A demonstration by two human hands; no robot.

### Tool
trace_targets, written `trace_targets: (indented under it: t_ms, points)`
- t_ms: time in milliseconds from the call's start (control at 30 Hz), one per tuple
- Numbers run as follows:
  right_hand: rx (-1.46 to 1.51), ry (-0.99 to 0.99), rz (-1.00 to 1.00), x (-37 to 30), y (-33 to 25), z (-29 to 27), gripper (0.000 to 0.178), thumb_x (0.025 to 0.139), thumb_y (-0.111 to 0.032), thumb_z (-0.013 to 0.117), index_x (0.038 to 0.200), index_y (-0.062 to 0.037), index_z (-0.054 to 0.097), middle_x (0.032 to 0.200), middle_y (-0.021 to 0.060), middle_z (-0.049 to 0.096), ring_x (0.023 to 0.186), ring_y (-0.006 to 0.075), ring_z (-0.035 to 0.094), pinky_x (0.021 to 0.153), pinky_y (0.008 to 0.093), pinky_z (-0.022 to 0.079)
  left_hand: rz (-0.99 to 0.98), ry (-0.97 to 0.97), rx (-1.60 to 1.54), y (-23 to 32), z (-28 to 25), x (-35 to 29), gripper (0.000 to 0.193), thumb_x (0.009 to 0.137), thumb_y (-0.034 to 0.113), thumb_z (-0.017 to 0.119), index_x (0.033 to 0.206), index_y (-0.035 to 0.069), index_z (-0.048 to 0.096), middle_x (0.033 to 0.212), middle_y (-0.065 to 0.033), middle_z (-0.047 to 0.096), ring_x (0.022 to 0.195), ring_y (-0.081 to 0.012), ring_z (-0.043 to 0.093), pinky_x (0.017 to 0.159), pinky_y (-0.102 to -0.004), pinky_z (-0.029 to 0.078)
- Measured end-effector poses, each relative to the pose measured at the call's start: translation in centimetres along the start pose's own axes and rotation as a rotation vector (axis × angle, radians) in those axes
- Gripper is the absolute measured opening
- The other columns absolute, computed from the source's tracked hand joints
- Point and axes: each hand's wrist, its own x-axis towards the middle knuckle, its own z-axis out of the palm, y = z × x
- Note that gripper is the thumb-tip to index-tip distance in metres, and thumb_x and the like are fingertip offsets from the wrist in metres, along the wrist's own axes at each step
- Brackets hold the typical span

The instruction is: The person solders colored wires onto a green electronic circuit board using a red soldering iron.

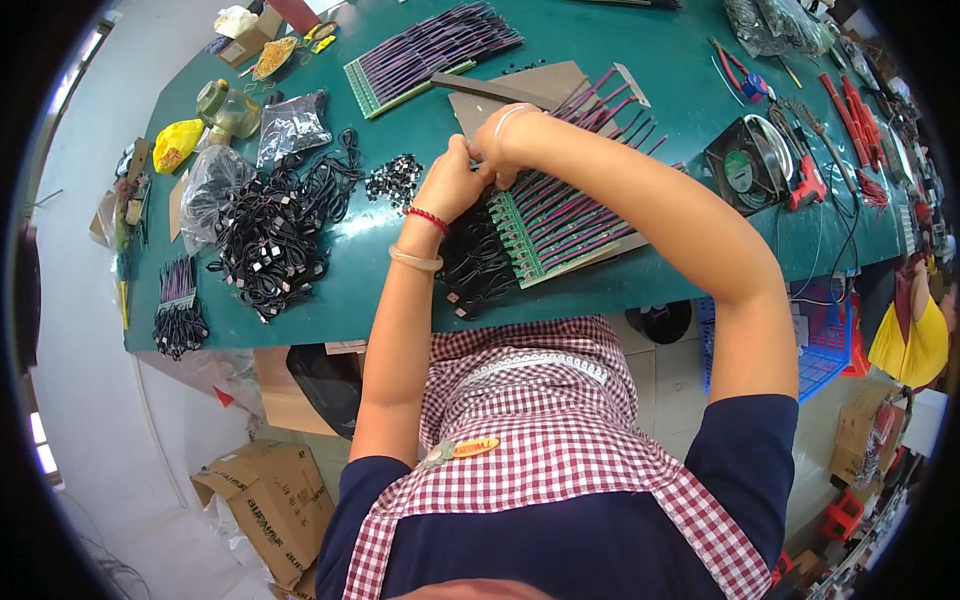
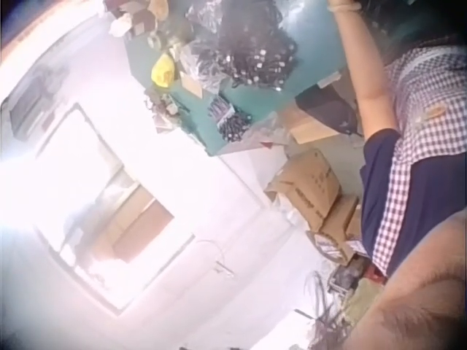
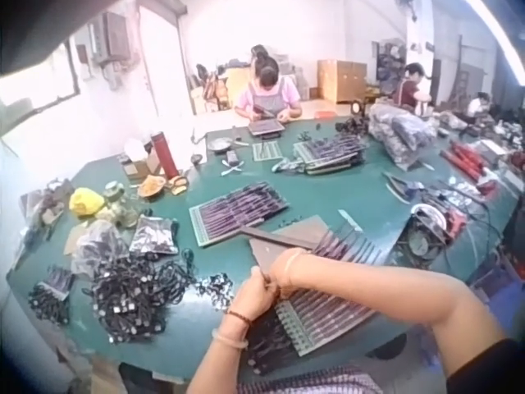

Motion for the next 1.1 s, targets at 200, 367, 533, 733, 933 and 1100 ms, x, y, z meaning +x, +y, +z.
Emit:
trace_targets:
  t_ms: [200, 367, 533, 733, 933, 1100]
  points:
    - [0.440, 0.161, -0.181, -1.0, 5.8, 1.6, 0.043, 0.075, -0.041, 0.066, 0.078, 0.0014, 0.057, 0.068, 0.0119, 0.057, 0.064, 0.0214, 0.053, 0.060, 0.0349, 0.042, -0.043, -0.046, -0.232, -0.3, -1.7, 0.0, 0.025, 0.087, 0.016, 0.058, 0.101, -0.003, 0.049, 0.081, -0.0083, 0.059, 0.077, -0.0130, 0.055, 0.070, -0.0271, 0.046]
    - [1.220, 0.344, -0.224, -0.2, 4.3, 1.8, 0.033, 0.095, -0.032, 0.044, 0.084, -0.0019, 0.053, 0.075, -0.0025, 0.047, 0.073, 0.0073, 0.043, 0.067, 0.0236, 0.039, -0.127, 0.136, -0.923, -1.8, -6.7, -4.0, 0.018, 0.091, 0.014, 0.055, 0.101, 0.001, 0.049, 0.083, -0.0007, 0.056, 0.073, -0.0082, 0.051, 0.066, -0.0222, 0.042]
    - [1.038, 0.349, -0.127, -1.2, 2.4, 4.0, 0.025, 0.086, -0.025, 0.060, 0.091, -0.0008, 0.058, 0.081, 0.0029, 0.056, 0.077, 0.0115, 0.050, 0.072, 0.0297, 0.043, -0.018, 0.682, -0.803, -3.6, -17.6, -12.0, 0.018, 0.090, 0.019, 0.057, 0.099, 0.004, 0.054, 0.081, 0.0031, 0.049, 0.073, -0.0049, 0.044, 0.066, -0.0202, 0.038]
    - [0.345, 0.902, -0.090, -4.2, -2.2, 7.3, 0.046, 0.071, -0.021, 0.067, 0.111, -0.0057, 0.053, 0.118, 0.0145, 0.048, 0.115, 0.0329, 0.042, 0.099, 0.0429, 0.029, -0.153, 1.109, -0.371, -17.0, -35.1, -23.6, 0.020, 0.089, 0.022, 0.058, 0.101, 0.006, 0.058, 0.083, 0.0013, 0.053, 0.081, -0.0074, 0.047, 0.074, -0.0203, 0.039]
    - [0.352, 0.845, -0.006, -7.2, -4.3, 8.5, 0.050, 0.073, -0.017, 0.066, 0.119, -0.0034, 0.049, 0.131, 0.0175, 0.039, 0.123, 0.0371, 0.033, 0.105, 0.0475, 0.023, -1.067, 0.925, 0.839, -25.8, -42.8, -23.3, 0.045, 0.085, 0.046, 0.055, 0.116, 0.013, 0.055, 0.126, -0.0108, 0.047, 0.115, -0.0244, 0.047, 0.098, -0.0534, 0.030]
    - [0.256, 0.707, 0.184, -10.5, -7.5, 8.4, 0.055, 0.079, -0.026, 0.061, 0.128, -0.0065, 0.046, 0.144, 0.0159, 0.028, 0.135, 0.0352, 0.021, 0.109, 0.0526, 0.011, -1.257, 0.356, 1.023, -26.4, -35.0, -19.2, 0.063, 0.080, 0.060, 0.049, 0.134, 0.029, 0.044, 0.151, -0.0082, 0.016, 0.138, -0.0367, 0.010, 0.098, -0.0738, -0.003]
